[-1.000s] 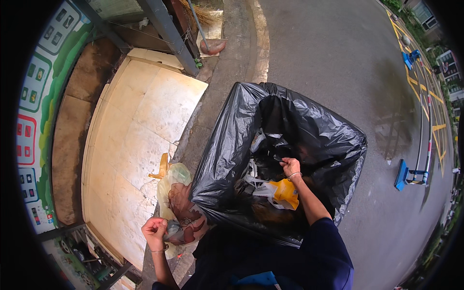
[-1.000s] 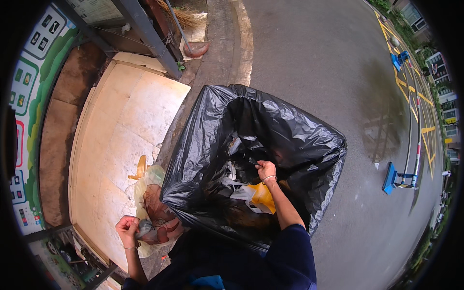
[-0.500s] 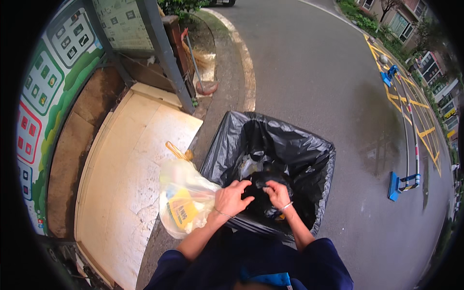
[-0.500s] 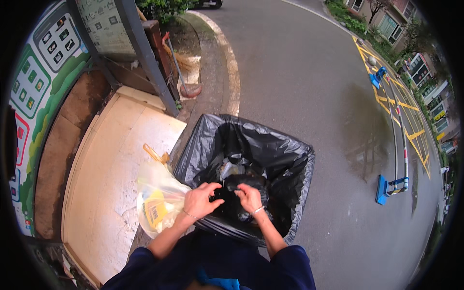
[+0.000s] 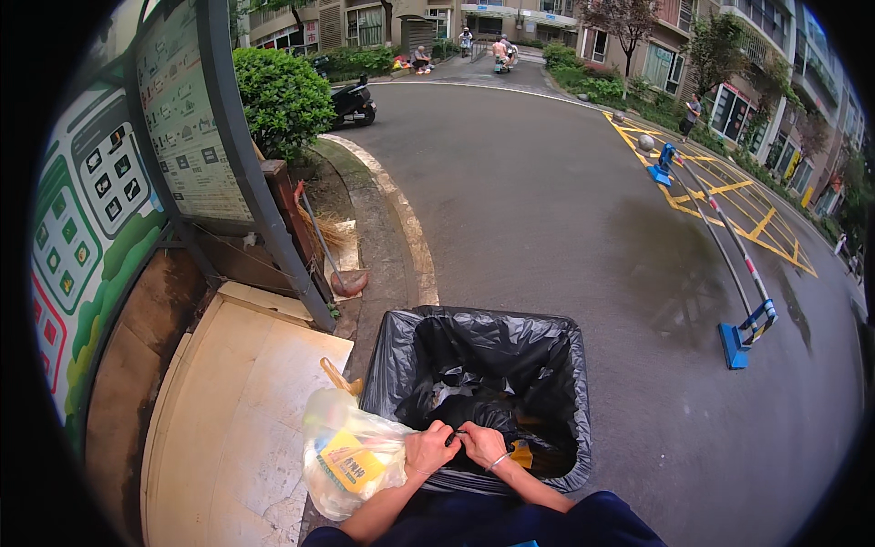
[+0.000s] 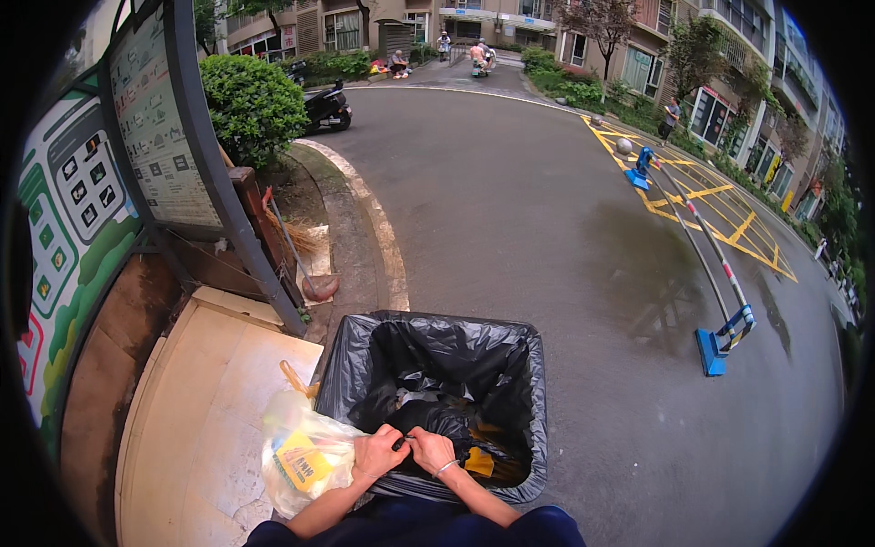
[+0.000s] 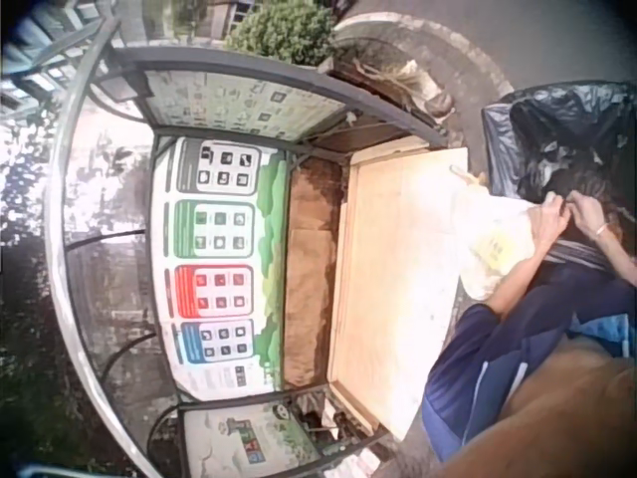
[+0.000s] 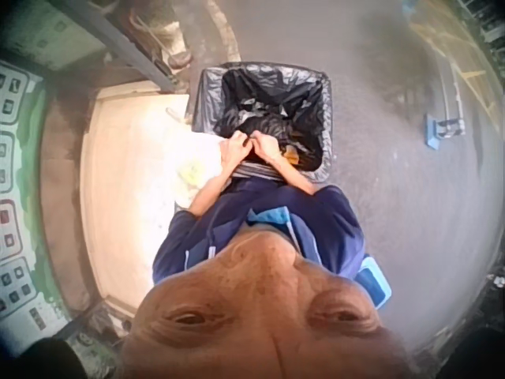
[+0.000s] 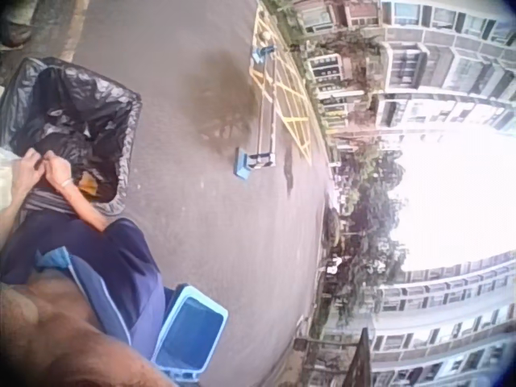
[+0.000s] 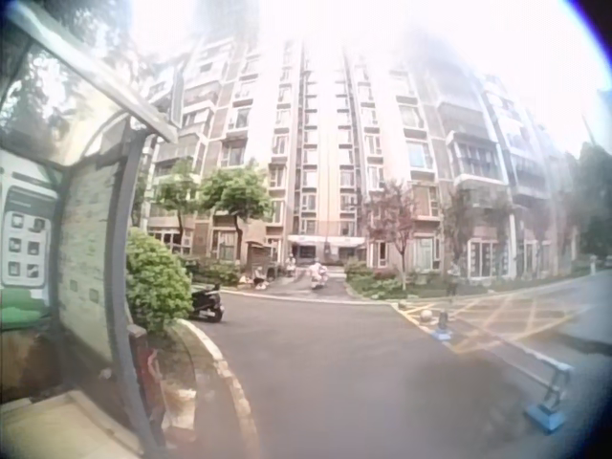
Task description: The person sorts recyclable items from a black trash bag, including cans, plastic bottles, and paper packaging, placing them into a blue collection bag. The person then uses a mop to clean the tiled floor of the recycling station and repositions the blue and grey bins.
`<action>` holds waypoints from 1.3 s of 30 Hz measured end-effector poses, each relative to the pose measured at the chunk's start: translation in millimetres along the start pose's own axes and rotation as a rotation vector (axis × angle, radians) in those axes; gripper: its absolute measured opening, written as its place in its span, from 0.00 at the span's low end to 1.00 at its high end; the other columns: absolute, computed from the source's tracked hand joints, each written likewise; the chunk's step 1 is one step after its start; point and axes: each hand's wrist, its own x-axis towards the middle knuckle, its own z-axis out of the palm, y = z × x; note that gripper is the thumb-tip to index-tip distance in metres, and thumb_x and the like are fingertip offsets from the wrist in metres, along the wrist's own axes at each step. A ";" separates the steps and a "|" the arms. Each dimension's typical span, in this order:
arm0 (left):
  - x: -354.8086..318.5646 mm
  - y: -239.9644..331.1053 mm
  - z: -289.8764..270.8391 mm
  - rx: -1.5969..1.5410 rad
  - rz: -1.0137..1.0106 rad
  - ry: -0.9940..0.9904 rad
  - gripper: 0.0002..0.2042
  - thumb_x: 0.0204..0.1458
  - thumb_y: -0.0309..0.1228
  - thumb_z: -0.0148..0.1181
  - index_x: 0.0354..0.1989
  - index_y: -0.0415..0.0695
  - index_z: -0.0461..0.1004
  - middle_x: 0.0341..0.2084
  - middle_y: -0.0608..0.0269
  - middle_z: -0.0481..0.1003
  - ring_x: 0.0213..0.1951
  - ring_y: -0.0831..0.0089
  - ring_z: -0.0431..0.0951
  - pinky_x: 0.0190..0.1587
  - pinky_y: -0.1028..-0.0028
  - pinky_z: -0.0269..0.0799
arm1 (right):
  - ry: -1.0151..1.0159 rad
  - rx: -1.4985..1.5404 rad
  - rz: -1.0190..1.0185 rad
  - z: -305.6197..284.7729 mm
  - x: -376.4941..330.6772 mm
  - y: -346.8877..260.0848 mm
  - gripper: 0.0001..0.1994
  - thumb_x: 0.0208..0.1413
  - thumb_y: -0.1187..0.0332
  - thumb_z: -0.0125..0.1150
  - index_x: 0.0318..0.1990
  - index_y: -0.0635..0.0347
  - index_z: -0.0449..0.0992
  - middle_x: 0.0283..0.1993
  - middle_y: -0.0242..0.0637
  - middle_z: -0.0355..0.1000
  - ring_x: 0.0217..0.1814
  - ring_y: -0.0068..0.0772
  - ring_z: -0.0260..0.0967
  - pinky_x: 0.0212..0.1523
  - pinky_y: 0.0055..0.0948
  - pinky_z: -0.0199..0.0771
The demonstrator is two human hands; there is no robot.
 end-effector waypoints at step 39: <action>6.3 -76.7 -21.8 0.073 -0.545 0.218 0.06 0.34 0.28 0.68 0.20 0.44 0.77 0.18 0.56 0.73 0.23 0.55 0.75 0.26 0.63 0.68 | 0.588 -0.242 0.411 -124.6 -44.7 109.7 0.14 0.52 0.74 0.51 0.47 0.47 0.69 0.21 0.51 0.69 0.25 0.56 0.69 0.27 0.46 0.66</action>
